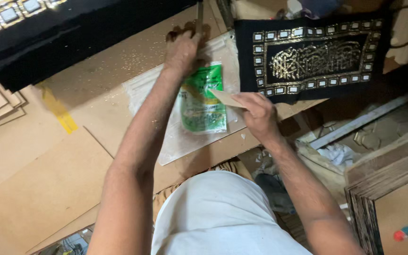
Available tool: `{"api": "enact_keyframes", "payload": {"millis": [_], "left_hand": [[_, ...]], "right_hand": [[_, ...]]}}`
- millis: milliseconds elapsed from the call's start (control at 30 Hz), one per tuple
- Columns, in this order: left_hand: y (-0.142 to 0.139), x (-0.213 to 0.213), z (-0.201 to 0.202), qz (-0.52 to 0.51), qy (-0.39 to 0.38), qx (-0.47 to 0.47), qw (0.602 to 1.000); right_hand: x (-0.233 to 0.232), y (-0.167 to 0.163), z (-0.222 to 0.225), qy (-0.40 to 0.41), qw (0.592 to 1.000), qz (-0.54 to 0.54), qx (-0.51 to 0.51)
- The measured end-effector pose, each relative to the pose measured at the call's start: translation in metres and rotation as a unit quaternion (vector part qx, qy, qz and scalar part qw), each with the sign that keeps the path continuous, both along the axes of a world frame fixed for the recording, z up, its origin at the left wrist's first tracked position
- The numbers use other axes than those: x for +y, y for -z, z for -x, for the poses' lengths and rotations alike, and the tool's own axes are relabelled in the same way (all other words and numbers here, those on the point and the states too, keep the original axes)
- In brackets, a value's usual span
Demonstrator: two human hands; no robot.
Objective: The person spreads white paste from a green bag onto cardboard backing boards using a small cardboard scraper, then lays a black embroidered decorative fabric panel onto the pasted board, aligns it, and presses it flat by hand. They repeat this glue-and-mount cycle on several boards.
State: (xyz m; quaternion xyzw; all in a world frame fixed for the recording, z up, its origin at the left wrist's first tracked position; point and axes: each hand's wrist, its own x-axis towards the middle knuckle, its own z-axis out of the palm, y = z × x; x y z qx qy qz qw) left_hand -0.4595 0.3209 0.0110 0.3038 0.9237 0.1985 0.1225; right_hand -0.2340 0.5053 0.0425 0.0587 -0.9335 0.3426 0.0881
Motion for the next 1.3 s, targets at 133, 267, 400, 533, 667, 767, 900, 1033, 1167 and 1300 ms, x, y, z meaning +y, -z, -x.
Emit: {"api": "enact_keyframes", "payload": {"millis": [133,267,400,533,667,767,900,1033,1167,1300], "left_hand": [[-0.002,0.007,0.011,0.070,-0.002,-0.081,0.994],[0.002,0.015,0.021,0.069,0.013,-0.107,0.992],[0.008,0.024,0.025,0.116,0.036,-0.020,0.992],[0.011,0.028,0.023,0.134,0.031,-0.033,0.990],[0.012,0.028,0.019,0.137,0.003,-0.025,0.990],[0.013,0.028,0.019,0.154,-0.020,-0.027,0.987],[0.011,0.031,0.019,0.166,-0.034,-0.048,0.984],[0.005,0.032,0.016,0.184,-0.035,-0.022,0.982],[-0.004,0.033,0.016,0.191,-0.039,-0.054,0.979],[-0.008,0.037,0.024,0.231,-0.019,-0.057,0.971]], "right_hand": [[-0.017,-0.006,0.036,-0.042,0.992,-0.113,0.035],[-0.025,0.001,0.073,-0.060,0.981,-0.173,0.063],[-0.025,0.009,0.098,-0.077,0.977,-0.186,0.073],[-0.026,0.012,0.109,-0.079,0.982,-0.168,0.036],[-0.029,0.013,0.116,-0.084,0.980,-0.180,0.021],[-0.033,0.018,0.112,-0.084,0.981,-0.169,0.034],[-0.040,0.027,0.081,-0.084,0.985,-0.152,0.001],[-0.051,0.027,0.050,-0.083,0.986,-0.142,-0.029],[-0.047,0.016,0.045,-0.073,0.989,-0.120,-0.045],[-0.053,0.015,0.064,0.037,0.990,-0.134,0.013]]}}
